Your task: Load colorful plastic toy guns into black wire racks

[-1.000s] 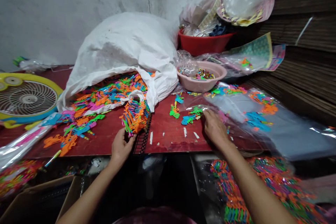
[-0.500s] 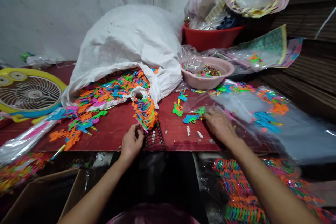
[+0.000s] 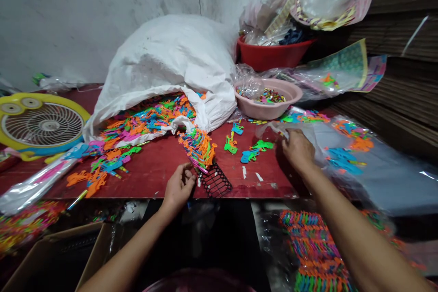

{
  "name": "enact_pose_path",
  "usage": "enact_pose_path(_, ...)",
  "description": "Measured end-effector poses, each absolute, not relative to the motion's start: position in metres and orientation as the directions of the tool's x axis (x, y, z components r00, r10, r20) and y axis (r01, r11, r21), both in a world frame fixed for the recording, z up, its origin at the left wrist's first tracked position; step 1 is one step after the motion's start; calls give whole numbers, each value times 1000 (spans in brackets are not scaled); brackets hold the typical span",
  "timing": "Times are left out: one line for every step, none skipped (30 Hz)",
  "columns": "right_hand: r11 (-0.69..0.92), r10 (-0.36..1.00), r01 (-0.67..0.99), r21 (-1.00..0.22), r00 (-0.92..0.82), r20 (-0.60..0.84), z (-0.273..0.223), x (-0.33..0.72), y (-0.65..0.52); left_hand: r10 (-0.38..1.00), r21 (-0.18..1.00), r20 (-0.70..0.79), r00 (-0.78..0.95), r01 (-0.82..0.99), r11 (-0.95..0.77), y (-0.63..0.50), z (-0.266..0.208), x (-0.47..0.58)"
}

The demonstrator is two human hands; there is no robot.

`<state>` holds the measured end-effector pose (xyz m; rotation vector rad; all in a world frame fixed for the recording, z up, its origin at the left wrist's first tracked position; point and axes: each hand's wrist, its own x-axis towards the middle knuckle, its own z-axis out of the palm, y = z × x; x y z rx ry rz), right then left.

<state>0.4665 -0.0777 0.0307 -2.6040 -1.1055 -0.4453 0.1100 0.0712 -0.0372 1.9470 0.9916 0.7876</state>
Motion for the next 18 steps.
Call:
enact_pose_path(-671,645,735,-95,642,414,32,465,-76,860,862,205,468,330,-385,75,-39,110)
enact_pose_path(-645,673,762,-56,601,432,33,461,-73,869,863,243,432,313,-397,80,-41,111)
enact_pose_path(-592,719,806,-25,542,435,31,456,-69,875,863,276,399,299,-408,86,-42,111)
enact_pose_path(-518,772,855,-7,472,426,29,449,-65,875,863,304,377,280,-420,93,-42,113)
enact_pose_path(-443,816,896,-8,407,410,26,442,-59,869,867,325,372,250,-431,100,-43,114)
enact_pose_path(-375,848,927,-26,355,393,22,433,-52,859,874,341,383,208,-439,107,-43,116)
enact_pose_path(-318,872,947,-54,314,376,19,425,-45,844,883,350,406,157,-442,114,-43,118)
enact_pose_path(-272,890,959,-83,283,358,17,416,-37,827,892,356,434,106,-440,121,-43,120)
enact_pose_path(-233,905,967,-106,256,340,15,409,-28,812,899,359,460,61,-433,128,-43,122)
enact_pose_path(-206,917,971,-122,235,323,14,403,-18,800,907,357,482,25,-420,134,-43,125)
enact_pose_path(-192,926,973,-129,223,304,15,398,-9,792,915,351,499,-4,-403,139,-43,128)
enact_pose_path(-192,934,973,-130,222,281,15,396,1,788,924,342,512,-31,-381,144,-42,131)
enact_pose_path(-203,939,971,-127,230,256,16,396,10,784,932,332,524,-57,-357,148,-41,134)
enact_pose_path(-216,943,969,-122,239,230,17,397,20,780,940,322,536,-82,-331,151,-41,137)
enact_pose_path(-224,947,967,-119,245,206,18,399,28,774,947,309,552,-100,-307,153,-40,140)
enact_pose_path(-227,951,967,-117,246,185,18,402,36,765,952,295,572,-109,-286,155,-39,142)
enact_pose_path(-231,954,966,-116,248,171,18,406,43,756,956,282,590,-109,-271,156,-38,144)
enact_pose_path(-237,953,965,-114,254,164,17,409,48,748,959,269,607,-99,-265,157,-38,145)
